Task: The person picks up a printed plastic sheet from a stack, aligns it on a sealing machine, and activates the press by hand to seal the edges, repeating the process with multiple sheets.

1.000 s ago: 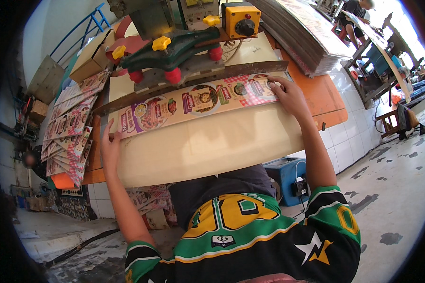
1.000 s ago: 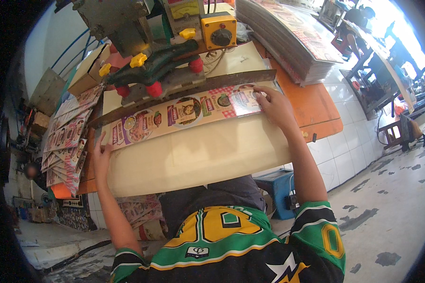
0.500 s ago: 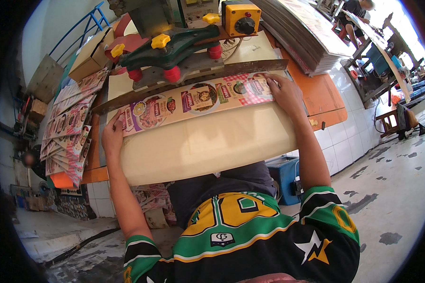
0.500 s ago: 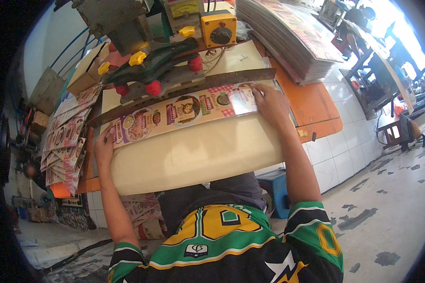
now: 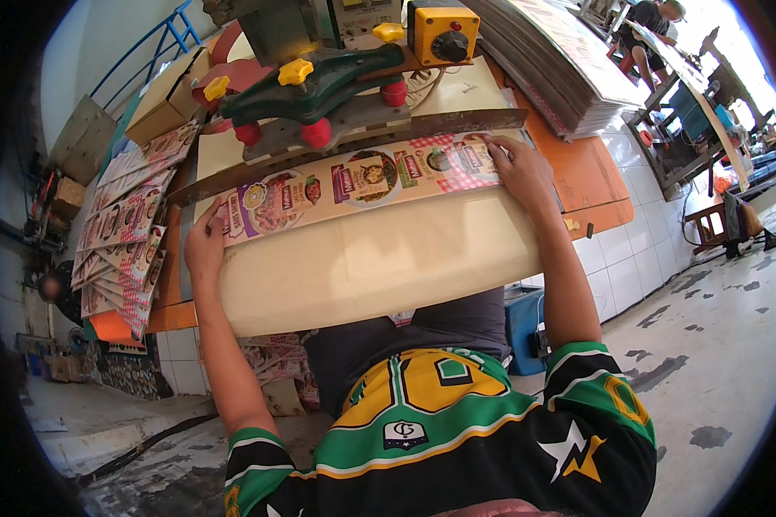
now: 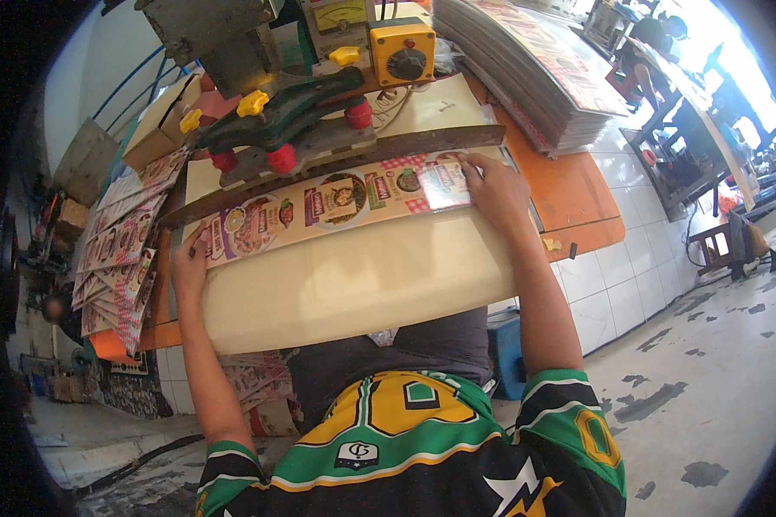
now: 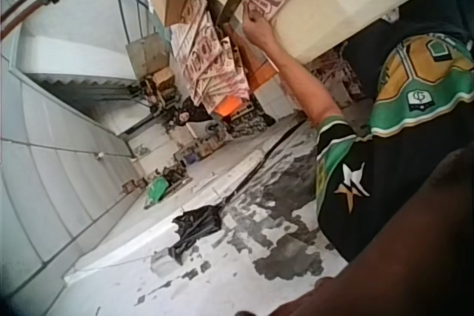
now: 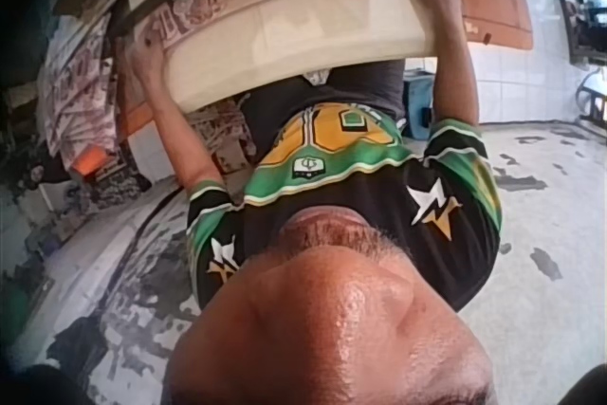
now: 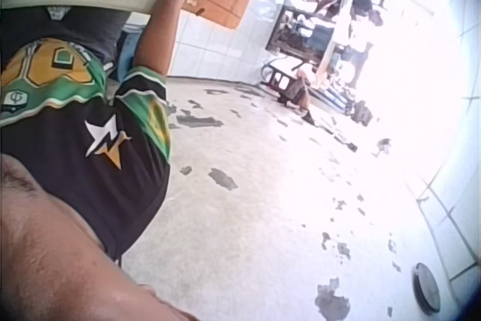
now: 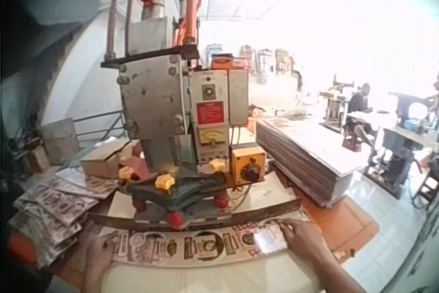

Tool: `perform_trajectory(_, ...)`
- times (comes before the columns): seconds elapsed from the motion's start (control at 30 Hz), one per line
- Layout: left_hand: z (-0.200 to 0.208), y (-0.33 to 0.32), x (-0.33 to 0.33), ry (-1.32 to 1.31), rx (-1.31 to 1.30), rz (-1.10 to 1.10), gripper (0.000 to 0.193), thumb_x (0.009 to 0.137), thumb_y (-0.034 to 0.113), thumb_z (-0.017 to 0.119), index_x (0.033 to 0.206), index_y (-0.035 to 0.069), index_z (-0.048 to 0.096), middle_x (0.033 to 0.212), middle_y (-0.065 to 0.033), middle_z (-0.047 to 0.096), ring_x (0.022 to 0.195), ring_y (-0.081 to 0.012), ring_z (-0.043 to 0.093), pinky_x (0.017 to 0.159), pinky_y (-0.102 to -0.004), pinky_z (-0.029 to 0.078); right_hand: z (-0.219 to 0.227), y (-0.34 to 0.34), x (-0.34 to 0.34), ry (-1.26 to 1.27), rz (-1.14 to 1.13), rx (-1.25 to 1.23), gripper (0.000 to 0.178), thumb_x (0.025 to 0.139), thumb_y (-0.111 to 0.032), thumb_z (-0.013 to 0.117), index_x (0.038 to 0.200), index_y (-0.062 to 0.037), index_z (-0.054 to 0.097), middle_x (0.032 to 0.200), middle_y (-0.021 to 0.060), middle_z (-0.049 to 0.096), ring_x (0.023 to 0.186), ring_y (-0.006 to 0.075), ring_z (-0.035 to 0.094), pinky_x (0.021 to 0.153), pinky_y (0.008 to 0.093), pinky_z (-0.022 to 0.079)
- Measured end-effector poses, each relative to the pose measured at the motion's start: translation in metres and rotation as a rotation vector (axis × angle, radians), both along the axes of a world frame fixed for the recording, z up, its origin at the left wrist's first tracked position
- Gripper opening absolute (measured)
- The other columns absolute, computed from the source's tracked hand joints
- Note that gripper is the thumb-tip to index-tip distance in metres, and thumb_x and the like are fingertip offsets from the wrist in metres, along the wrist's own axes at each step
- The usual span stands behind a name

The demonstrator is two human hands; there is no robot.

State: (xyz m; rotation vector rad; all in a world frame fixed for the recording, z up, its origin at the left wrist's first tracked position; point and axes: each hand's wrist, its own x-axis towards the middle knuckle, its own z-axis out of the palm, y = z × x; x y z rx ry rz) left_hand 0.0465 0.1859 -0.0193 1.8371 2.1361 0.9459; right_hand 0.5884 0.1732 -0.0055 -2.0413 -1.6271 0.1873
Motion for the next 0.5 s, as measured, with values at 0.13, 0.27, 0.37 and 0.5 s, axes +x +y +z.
perform_trajectory(0.13, 0.0036, 0.0, 0.0022, 0.01, -0.082, 0.033, 0.038, 0.1, 0.026, 0.054, 0.136, 0.026, 0.069, 0.077, -0.0175, 0.066, 0.069, -0.0247, 0.062, 0.074, -0.0377, 0.05, -0.0017, -0.0003, 0.0018, 0.0, 0.006, 0.003, 0.038, 0.1, -0.05, 0.055, 0.119, -0.0252, 0.076, 0.106, 0.0181, 0.075, 0.101, 0.039, 0.07, 0.086, 0.0489, 0.053)
perform_trajectory(0.27, -0.0016, 0.0009, -0.004, 0.026, -0.07, 0.021, 0.038, 0.1, 0.026, 0.054, 0.136, 0.027, 0.069, 0.078, -0.0163, 0.067, 0.07, -0.0239, 0.062, 0.074, -0.037, 0.05, -0.0034, -0.0014, 0.002, 0.033, 0.017, 0.023, 0.036, 0.1, -0.048, 0.056, 0.12, -0.0257, 0.076, 0.107, 0.0171, 0.075, 0.101, 0.0383, 0.07, 0.086, 0.0489, 0.053)
perform_trajectory(0.37, -0.0031, 0.0008, -0.0035, 0.031, -0.044, 0.003, 0.038, 0.1, 0.026, 0.054, 0.136, 0.027, 0.068, 0.08, -0.0163, 0.068, 0.07, -0.024, 0.062, 0.074, -0.0367, 0.05, -0.0017, -0.0032, 0.0019, 0.05, 0.021, 0.042, 0.035, 0.1, -0.046, 0.056, 0.12, -0.0262, 0.076, 0.108, 0.0169, 0.075, 0.102, 0.0378, 0.07, 0.086, 0.0488, 0.053)
perform_trajectory(0.5, -0.0049, 0.003, -0.0061, -0.005, -0.041, -0.017, 0.038, 0.1, 0.026, 0.055, 0.136, 0.026, 0.069, 0.087, -0.0174, 0.072, 0.074, -0.0245, 0.065, 0.078, -0.0362, 0.051, -0.003, -0.0006, 0.0052, 0.009, 0.023, -0.012, 0.034, 0.1, -0.046, 0.056, 0.121, -0.0267, 0.076, 0.11, 0.0164, 0.075, 0.103, 0.0374, 0.07, 0.087, 0.0483, 0.052)
